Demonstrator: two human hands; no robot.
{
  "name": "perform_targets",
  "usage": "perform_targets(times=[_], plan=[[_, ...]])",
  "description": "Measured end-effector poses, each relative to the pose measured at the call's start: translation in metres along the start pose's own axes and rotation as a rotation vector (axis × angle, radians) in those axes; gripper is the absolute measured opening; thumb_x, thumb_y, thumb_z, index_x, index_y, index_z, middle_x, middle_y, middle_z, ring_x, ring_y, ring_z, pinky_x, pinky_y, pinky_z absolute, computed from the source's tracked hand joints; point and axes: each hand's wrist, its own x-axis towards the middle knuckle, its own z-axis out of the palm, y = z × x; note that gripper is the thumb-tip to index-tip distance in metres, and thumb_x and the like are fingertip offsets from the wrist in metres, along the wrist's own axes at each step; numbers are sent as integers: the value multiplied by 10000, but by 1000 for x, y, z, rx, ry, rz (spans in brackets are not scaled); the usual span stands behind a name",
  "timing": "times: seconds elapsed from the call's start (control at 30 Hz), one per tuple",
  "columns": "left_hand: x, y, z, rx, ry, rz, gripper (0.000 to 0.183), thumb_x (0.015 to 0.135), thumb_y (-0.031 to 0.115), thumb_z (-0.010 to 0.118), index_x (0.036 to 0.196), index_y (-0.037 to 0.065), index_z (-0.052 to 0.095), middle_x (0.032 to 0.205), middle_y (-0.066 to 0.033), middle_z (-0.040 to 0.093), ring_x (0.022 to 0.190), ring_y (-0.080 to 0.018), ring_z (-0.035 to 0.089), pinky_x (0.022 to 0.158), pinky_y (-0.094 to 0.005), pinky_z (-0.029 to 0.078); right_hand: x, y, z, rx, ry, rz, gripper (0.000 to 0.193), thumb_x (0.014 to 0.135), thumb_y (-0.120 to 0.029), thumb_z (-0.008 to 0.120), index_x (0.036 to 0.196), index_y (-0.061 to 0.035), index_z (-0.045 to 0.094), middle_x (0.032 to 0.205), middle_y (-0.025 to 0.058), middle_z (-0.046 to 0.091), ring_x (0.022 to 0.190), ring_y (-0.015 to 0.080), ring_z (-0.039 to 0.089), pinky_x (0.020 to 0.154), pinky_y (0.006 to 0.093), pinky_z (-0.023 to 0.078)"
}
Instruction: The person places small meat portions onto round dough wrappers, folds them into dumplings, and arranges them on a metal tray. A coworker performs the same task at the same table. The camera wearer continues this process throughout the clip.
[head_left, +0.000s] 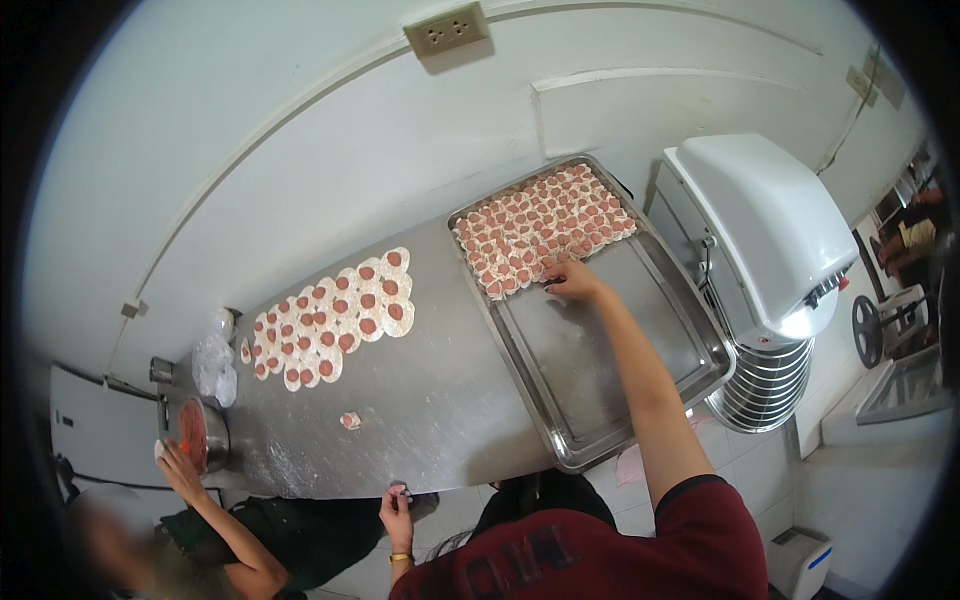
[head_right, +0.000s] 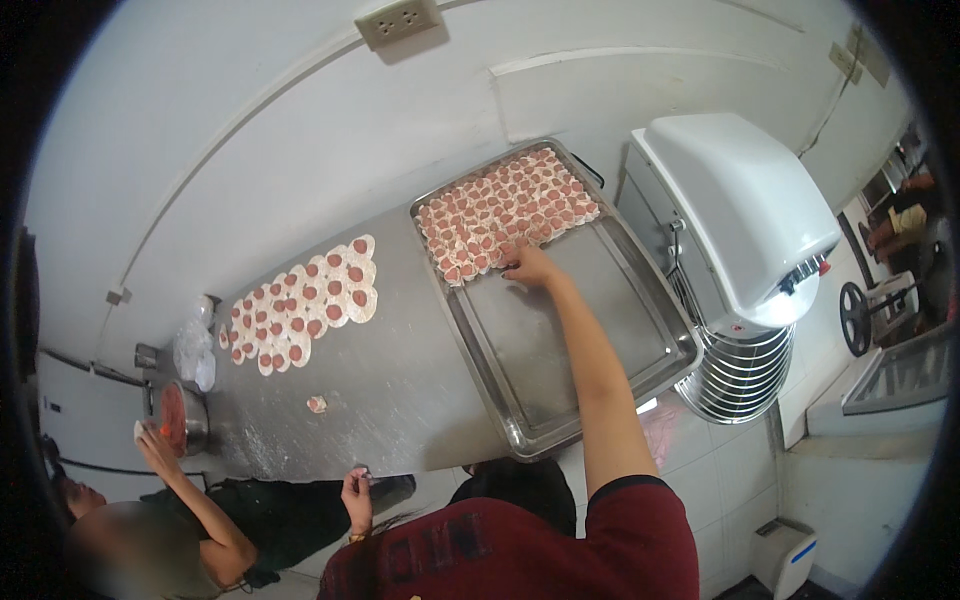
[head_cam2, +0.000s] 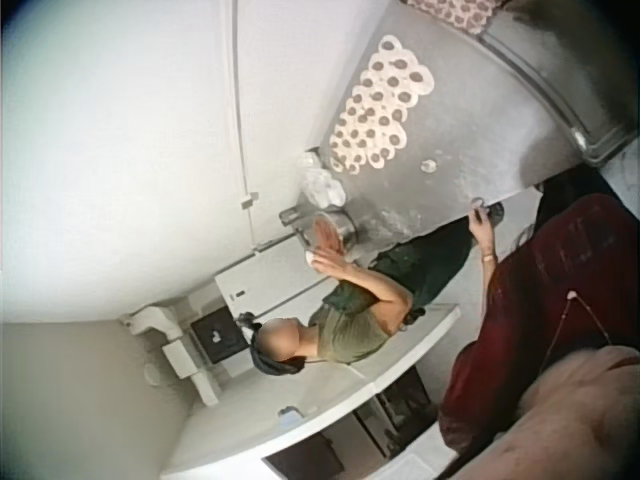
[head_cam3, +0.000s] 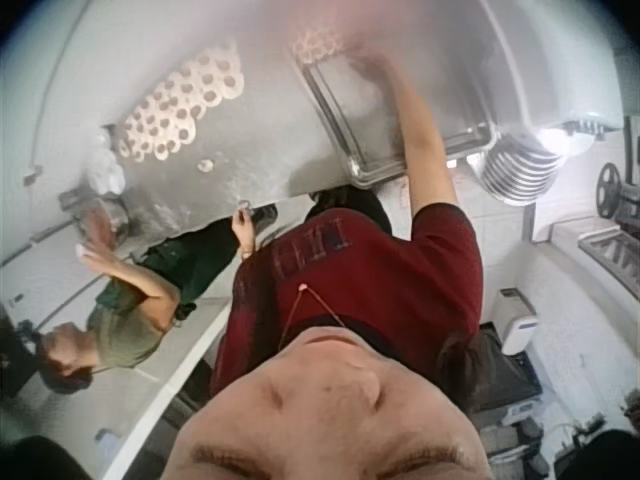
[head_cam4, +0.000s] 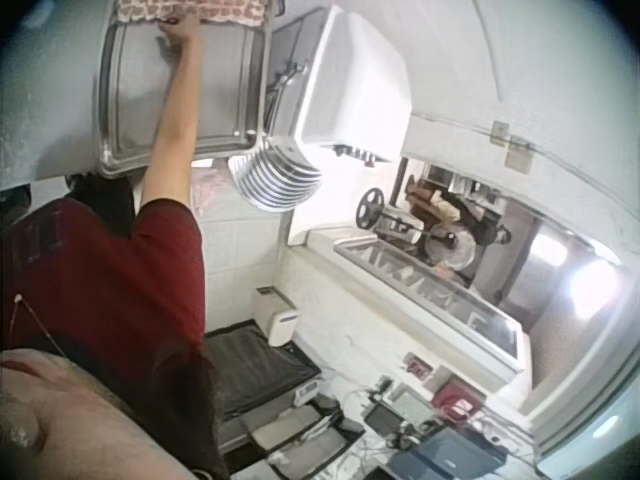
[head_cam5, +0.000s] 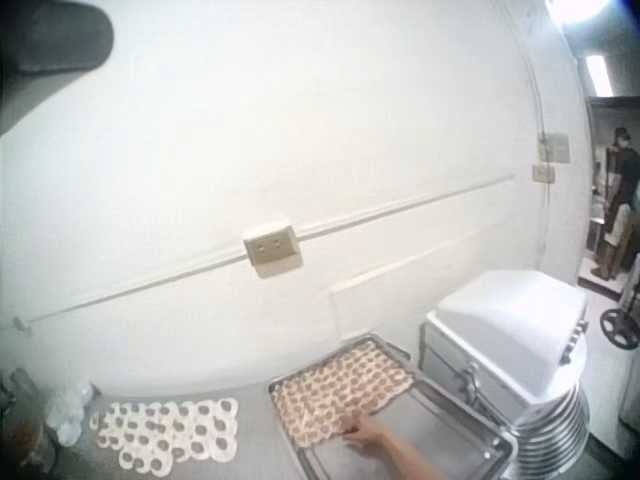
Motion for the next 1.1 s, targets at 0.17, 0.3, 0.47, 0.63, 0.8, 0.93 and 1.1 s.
perform_targets(times=[0.17, 0.3, 0.47, 0.63, 0.8, 0.93, 1.1], plan=[[4, 1, 0, 34, 5, -21, 122, 908, 62, 533, 976, -14, 599, 852, -27, 600, 774, -94, 557, 702, -237, 469, -18, -1, -25, 135, -67, 216, 322, 707, -220, 702, 998, -84, 696, 942, 125, 685, 868, 242, 648, 788, 332, 500], [3, 2, 4, 27, 15, 1, 119, 885, 6, 501, 953, -11, 597, 823, -14, 589, 726, -84, 544, 683, -227, 458, -18, -6, -36, 86, 41, 170, 292, 729, -216, 693, 985, -76, 701, 918, 107, 697, 856, 215, 655, 780, 317, 500], [1, 1, 8, -12, 55, -36, 104, 884, 7, 510, 941, -6, 595, 828, -14, 585, 721, -83, 546, 674, -230, 461, -18, -5, -50, -12, -86, 285, 265, 756, -187, 687, 992, -68, 697, 961, 118, 691, 877, 217, 656, 789, 328, 504], [5, -2, 12, 25, 92, -69, 90, 876, 21, 531, 933, -15, 591, 839, -40, 593, 727, -89, 548, 680, -237, 465, -22, 8, -50, 48, 83, 249, 289, 747, -140, 695, 1026, -66, 685, 915, 101, 692, 815, 180, 643, 764, 309, 500], [8, 15, 26, 171, 160, 74, 90, 867, 29, 535, 909, -30, 588, 843, -94, 617, 744, -142, 569, 704, -275, 471, -22, 13, -52, 32, 128, 169, 280, 769, -169, 679, 1032, -74, 686, 820, 97, 696, 770, 212, 663, 730, 320, 509], [25, 34, 48, 314, 113, 177, 86, 861, 57, 555, 888, -20, 582, 806, -129, 605, 706, -203, 575, 656, -304, 464, -43, 4, -47, 100, 55, 250, 278, 769, -161, 681, 1034, -78, 687, 819, 97, 695, 743, 173, 645, 714, 308, 504], [53, 58, 88, 352, 19, 308, 50, 835, 62, 583, 857, 18, 574, 754, -115, 549, 624, -257, 529, 575, -338, 432, -54, -12, -30, 171, 19, 255, 225, 786, -96, 657, 1005, -60, 696, 842, 93, 695, 759, 135, 636, 708, 281, 500]])
